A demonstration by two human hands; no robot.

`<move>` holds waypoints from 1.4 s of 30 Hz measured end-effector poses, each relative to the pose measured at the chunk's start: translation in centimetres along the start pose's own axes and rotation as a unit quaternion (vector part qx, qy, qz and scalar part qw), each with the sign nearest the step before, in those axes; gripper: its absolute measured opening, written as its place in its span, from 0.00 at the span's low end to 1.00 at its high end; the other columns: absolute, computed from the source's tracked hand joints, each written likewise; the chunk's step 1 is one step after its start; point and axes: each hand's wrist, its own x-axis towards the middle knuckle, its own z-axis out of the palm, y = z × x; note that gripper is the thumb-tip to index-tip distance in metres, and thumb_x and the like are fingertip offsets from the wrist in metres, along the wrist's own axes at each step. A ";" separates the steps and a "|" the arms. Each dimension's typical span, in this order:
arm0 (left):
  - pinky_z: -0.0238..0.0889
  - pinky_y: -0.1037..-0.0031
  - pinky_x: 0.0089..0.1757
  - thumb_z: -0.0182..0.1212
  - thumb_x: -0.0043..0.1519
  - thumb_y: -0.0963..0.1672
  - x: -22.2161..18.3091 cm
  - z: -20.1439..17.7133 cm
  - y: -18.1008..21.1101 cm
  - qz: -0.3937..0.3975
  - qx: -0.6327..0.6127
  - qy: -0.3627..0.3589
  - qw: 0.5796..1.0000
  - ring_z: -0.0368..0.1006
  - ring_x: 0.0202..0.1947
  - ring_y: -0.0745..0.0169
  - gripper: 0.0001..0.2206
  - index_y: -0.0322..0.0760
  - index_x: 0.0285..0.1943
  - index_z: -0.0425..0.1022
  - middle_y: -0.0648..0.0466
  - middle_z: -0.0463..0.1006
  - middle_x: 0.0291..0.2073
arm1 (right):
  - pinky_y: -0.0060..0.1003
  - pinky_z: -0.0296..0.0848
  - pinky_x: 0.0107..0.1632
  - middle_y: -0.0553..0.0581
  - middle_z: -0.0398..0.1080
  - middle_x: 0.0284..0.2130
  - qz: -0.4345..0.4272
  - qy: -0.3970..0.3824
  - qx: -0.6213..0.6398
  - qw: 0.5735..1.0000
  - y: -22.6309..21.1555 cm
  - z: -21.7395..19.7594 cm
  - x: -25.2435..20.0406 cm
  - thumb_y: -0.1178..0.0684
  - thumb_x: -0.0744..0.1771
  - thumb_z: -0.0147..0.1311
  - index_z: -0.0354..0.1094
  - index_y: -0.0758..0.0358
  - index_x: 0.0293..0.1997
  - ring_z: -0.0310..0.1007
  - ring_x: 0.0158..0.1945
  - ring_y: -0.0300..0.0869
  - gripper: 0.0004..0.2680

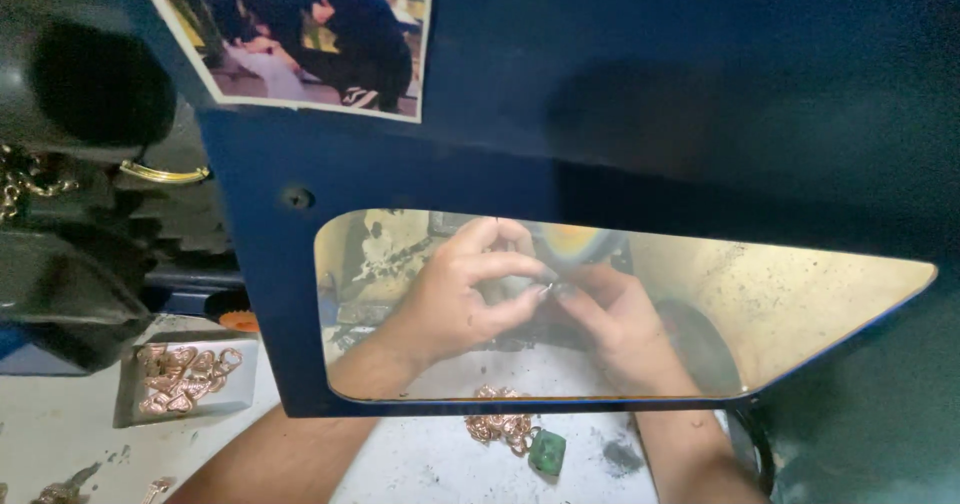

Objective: Polish small metal jewelry components using a handheld rotary tool and a stationary buffing wheel.

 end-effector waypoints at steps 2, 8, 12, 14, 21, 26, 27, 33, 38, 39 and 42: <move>0.73 0.65 0.40 0.70 0.56 0.44 -0.1 0.0 0.0 0.006 0.008 0.002 1.000 0.75 0.37 0.52 0.06 0.47 0.41 0.83 0.53 0.79 0.42 | 0.43 0.78 0.42 0.63 0.79 0.32 0.009 -0.011 -0.001 1.000 -0.1 -0.2 -0.1 0.51 0.63 0.64 0.76 0.73 0.48 0.74 0.38 0.40 0.14; 0.73 0.66 0.43 0.70 0.56 0.43 0.1 0.0 0.9 0.004 0.007 -0.014 1.000 0.76 0.41 0.53 0.06 0.49 0.40 0.84 0.54 0.79 0.44 | 0.43 0.78 0.46 0.62 0.81 0.34 0.018 -0.045 -0.037 0.998 -2.5 -0.2 -1.0 0.49 0.63 0.65 0.76 0.71 0.47 0.74 0.41 0.39 0.15; 0.73 0.65 0.44 0.69 0.56 0.41 0.5 -0.3 2.2 -0.026 -0.023 -0.029 0.999 0.78 0.42 0.51 0.05 0.43 0.39 0.83 0.51 0.80 0.42 | 0.45 0.78 0.40 0.60 0.77 0.29 0.001 -0.043 -0.073 0.996 -3.9 -0.3 -0.5 0.54 0.63 0.64 0.75 0.69 0.41 0.73 0.36 0.41 0.10; 0.74 0.66 0.42 0.70 0.56 0.41 0.1 -0.2 2.0 -0.036 -0.016 -0.012 0.999 0.78 0.40 0.52 0.05 0.44 0.39 0.83 0.52 0.79 0.40 | 0.44 0.77 0.38 0.60 0.76 0.28 0.011 -0.026 -0.051 0.998 -3.1 0.5 -0.9 0.53 0.63 0.63 0.75 0.69 0.41 0.73 0.36 0.42 0.09; 0.73 0.70 0.35 0.71 0.58 0.42 -0.6 -0.1 2.1 0.024 0.140 0.028 0.989 0.78 0.34 0.60 0.05 0.47 0.41 0.83 0.60 0.78 0.35 | 0.37 0.69 0.36 0.56 0.70 0.31 0.076 0.104 0.334 0.934 -2.4 5.1 -1.1 0.56 0.68 0.50 0.60 0.61 0.40 0.73 0.36 0.46 0.03; 0.70 0.71 0.32 0.69 0.60 0.44 -1.1 0.7 1.5 0.056 0.212 0.075 0.973 0.75 0.31 0.61 0.03 0.50 0.41 0.83 0.62 0.77 0.33 | 0.38 0.67 0.37 0.56 0.67 0.28 0.098 0.133 0.331 0.929 -3.2 6.0 -0.8 0.58 0.68 0.47 0.60 0.60 0.37 0.70 0.34 0.47 0.02; 0.70 0.71 0.31 0.69 0.60 0.44 -1.1 0.7 1.5 0.061 0.225 0.081 0.969 0.75 0.30 0.61 0.03 0.50 0.40 0.82 0.62 0.77 0.33 | 0.37 0.66 0.36 0.56 0.67 0.27 0.106 0.137 0.331 0.928 -3.8 6.4 -0.8 0.58 0.68 0.47 0.60 0.59 0.36 0.69 0.33 0.46 0.02; 0.69 0.70 0.31 0.67 0.61 0.44 -1.0 0.0 1.7 0.071 0.249 0.073 0.963 0.75 0.31 0.59 0.02 0.48 0.40 0.81 0.61 0.75 0.33 | 0.37 0.70 0.38 0.57 0.70 0.29 0.120 0.164 0.300 0.932 -2.5 6.3 -0.8 0.57 0.68 0.50 0.62 0.59 0.36 0.72 0.35 0.47 0.03; 0.68 0.69 0.32 0.65 0.62 0.44 -0.9 -0.6 2.0 0.075 0.249 0.060 0.964 0.74 0.32 0.57 0.03 0.48 0.42 0.82 0.60 0.75 0.33 | 0.39 0.73 0.42 0.57 0.72 0.30 0.100 0.138 0.339 0.925 -3.1 6.5 -1.6 0.56 0.68 0.55 0.64 0.57 0.34 0.74 0.39 0.49 0.04; 0.68 0.69 0.32 0.65 0.62 0.44 -0.9 -0.7 2.0 0.075 0.246 0.060 0.965 0.74 0.32 0.57 0.03 0.48 0.42 0.82 0.59 0.75 0.33 | 0.40 0.73 0.43 0.56 0.72 0.30 0.091 0.130 0.345 0.925 -3.1 6.6 -1.6 0.56 0.68 0.55 0.64 0.57 0.33 0.74 0.40 0.48 0.05; 0.69 0.71 0.32 0.63 0.64 0.45 -1.1 -0.6 1.1 0.069 0.248 0.062 0.964 0.74 0.31 0.59 0.03 0.49 0.42 0.82 0.61 0.75 0.32 | 0.37 0.70 0.45 0.50 0.72 0.31 0.099 0.089 0.359 0.924 -4.9 7.0 -1.5 0.53 0.69 0.55 0.65 0.53 0.32 0.74 0.42 0.44 0.06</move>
